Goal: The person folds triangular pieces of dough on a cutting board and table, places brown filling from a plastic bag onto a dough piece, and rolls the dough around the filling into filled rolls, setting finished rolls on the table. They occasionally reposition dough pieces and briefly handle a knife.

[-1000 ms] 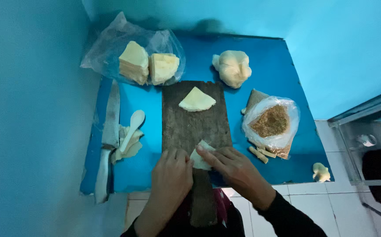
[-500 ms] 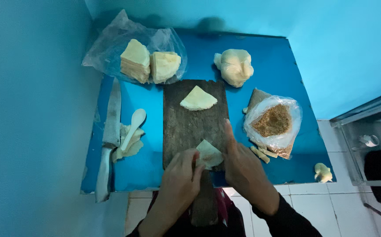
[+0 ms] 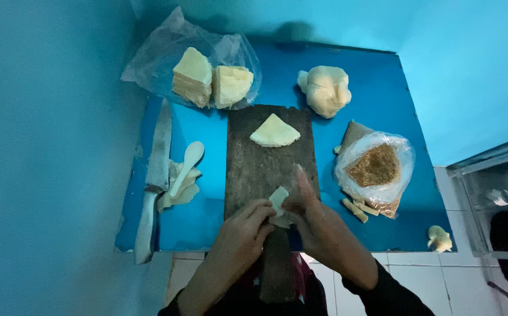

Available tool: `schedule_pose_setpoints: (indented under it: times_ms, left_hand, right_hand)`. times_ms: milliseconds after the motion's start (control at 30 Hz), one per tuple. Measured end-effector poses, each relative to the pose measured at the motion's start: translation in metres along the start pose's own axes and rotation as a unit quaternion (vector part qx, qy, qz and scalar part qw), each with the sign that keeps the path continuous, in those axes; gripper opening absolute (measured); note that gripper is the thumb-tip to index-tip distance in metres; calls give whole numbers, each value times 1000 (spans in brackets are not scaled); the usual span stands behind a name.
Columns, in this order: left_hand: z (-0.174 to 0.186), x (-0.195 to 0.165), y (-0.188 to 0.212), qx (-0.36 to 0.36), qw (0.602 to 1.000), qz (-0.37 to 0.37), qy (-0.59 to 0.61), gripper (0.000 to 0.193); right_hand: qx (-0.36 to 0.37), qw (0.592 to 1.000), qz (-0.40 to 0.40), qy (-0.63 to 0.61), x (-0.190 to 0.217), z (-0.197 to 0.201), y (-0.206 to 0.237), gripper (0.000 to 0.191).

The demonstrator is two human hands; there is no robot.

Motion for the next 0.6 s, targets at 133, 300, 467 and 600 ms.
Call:
schedule_pose_setpoints:
  times_ms: [133, 300, 467, 600]
  left_hand:
    - [10, -15, -2, -49, 990, -129, -34, 23]
    - [5, -16, -3, -11, 976, -178, -125, 16]
    - [5, -9, -14, -69, 978, -148, -130, 13]
    - [-3, 4, -17, -53, 986, -94, -123, 8]
  right_hand:
    - [14, 988, -11, 152, -8, -5, 2, 97]
    - [54, 995, 42, 66, -10, 3, 6, 101]
    - [42, 986, 64, 151, -22, -2, -3, 92]
    - [88, 994, -18, 66, -38, -8, -23, 96]
Point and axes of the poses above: each hand's wrist, its own y-axis away from the middle knuckle, its own z-axis out of the back of the hand, x = y × z, the point moved 9 cm from there along -y, towards the middle knuckle, and after that the axes turned 15 degrees about -z, right-handed, at the moved point
